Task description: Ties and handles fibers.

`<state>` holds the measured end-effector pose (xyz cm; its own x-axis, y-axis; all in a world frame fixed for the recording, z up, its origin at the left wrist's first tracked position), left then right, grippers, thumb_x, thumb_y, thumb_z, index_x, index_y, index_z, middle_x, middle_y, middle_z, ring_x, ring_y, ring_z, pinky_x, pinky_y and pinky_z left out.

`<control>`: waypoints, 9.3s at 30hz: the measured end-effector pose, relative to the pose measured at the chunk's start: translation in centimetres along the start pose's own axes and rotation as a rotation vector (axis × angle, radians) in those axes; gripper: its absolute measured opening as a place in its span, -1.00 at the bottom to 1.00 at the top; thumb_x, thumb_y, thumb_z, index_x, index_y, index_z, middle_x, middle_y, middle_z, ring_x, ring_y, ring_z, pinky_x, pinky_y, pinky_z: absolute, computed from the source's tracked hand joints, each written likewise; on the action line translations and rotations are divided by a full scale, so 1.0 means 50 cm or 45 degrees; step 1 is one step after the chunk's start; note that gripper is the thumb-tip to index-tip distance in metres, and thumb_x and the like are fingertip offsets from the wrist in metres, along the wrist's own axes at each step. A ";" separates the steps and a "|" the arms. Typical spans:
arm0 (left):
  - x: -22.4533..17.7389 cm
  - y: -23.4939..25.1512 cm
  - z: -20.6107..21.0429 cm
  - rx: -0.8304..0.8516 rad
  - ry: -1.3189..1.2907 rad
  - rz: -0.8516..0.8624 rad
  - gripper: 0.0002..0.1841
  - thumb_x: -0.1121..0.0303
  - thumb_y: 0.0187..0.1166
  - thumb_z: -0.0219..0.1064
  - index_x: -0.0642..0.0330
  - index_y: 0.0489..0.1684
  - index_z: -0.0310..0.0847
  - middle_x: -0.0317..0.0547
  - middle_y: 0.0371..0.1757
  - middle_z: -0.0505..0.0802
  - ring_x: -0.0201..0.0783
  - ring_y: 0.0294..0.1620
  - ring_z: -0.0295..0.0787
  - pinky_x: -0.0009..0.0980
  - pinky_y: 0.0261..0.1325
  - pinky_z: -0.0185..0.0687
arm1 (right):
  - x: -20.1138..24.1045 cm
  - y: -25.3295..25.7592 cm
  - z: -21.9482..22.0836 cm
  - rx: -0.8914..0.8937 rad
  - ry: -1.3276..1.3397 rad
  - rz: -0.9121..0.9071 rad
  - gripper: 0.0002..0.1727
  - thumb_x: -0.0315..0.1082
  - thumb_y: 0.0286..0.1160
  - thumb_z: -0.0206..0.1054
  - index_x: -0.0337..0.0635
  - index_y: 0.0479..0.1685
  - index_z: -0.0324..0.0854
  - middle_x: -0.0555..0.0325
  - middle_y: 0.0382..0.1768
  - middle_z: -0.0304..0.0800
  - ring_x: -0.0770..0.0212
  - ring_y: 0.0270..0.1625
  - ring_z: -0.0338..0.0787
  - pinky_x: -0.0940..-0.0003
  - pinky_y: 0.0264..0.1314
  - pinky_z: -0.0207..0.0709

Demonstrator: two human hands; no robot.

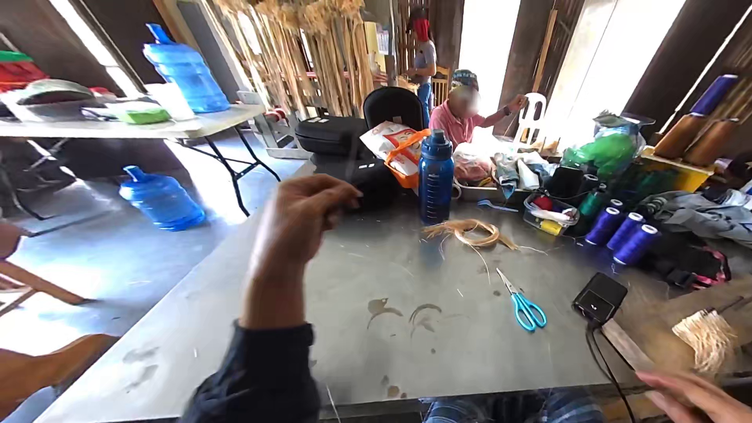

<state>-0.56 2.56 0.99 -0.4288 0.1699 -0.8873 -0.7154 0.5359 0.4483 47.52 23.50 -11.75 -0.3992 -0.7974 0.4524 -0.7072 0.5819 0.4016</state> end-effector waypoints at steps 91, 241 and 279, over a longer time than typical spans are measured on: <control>0.043 0.063 0.278 0.277 0.074 0.196 -0.95 0.48 0.43 0.51 0.17 -0.26 0.84 -0.42 -0.42 0.85 -0.66 -0.42 0.71 -0.71 -0.26 0.63 | 0.228 0.600 0.216 -0.323 1.535 -0.273 -0.81 -0.64 0.42 0.26 -0.18 -0.33 0.72 0.31 -0.42 0.87 0.43 -0.31 0.85 0.49 -0.08 0.78; 0.069 0.074 0.309 0.382 -0.083 -0.074 -0.93 0.54 0.42 0.49 0.16 -0.41 0.83 -0.42 -0.52 0.83 -0.63 -0.53 0.65 -0.69 -0.42 0.54 | 0.238 0.600 0.226 -0.296 1.181 -0.385 -0.88 -0.53 0.30 0.42 -0.29 -0.21 0.76 0.27 -0.31 0.88 0.54 -0.19 0.83 0.63 -0.01 0.71; 0.070 0.073 0.318 0.293 -0.348 -0.197 -0.87 0.65 0.44 0.43 0.24 -0.42 0.83 -0.29 -0.49 0.85 -0.56 -0.51 0.71 -0.66 -0.43 0.59 | 0.230 0.598 0.213 -0.154 1.147 -0.243 -0.92 -0.61 0.31 0.40 -0.26 -0.37 0.73 0.32 -0.46 0.85 0.59 -0.40 0.80 0.70 -0.23 0.70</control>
<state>4.07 18.26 -2.21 -0.1403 0.2698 -0.9526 -0.6042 0.7389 0.2982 15.58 30.01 -3.00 0.3576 -0.4860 0.7975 -0.6286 0.5063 0.5904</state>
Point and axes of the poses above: each hand's wrist, its own y-axis towards the middle knuckle, its own z-axis out of the palm, x = y × z, the point moved 2 cm from there along y, towards the middle knuckle
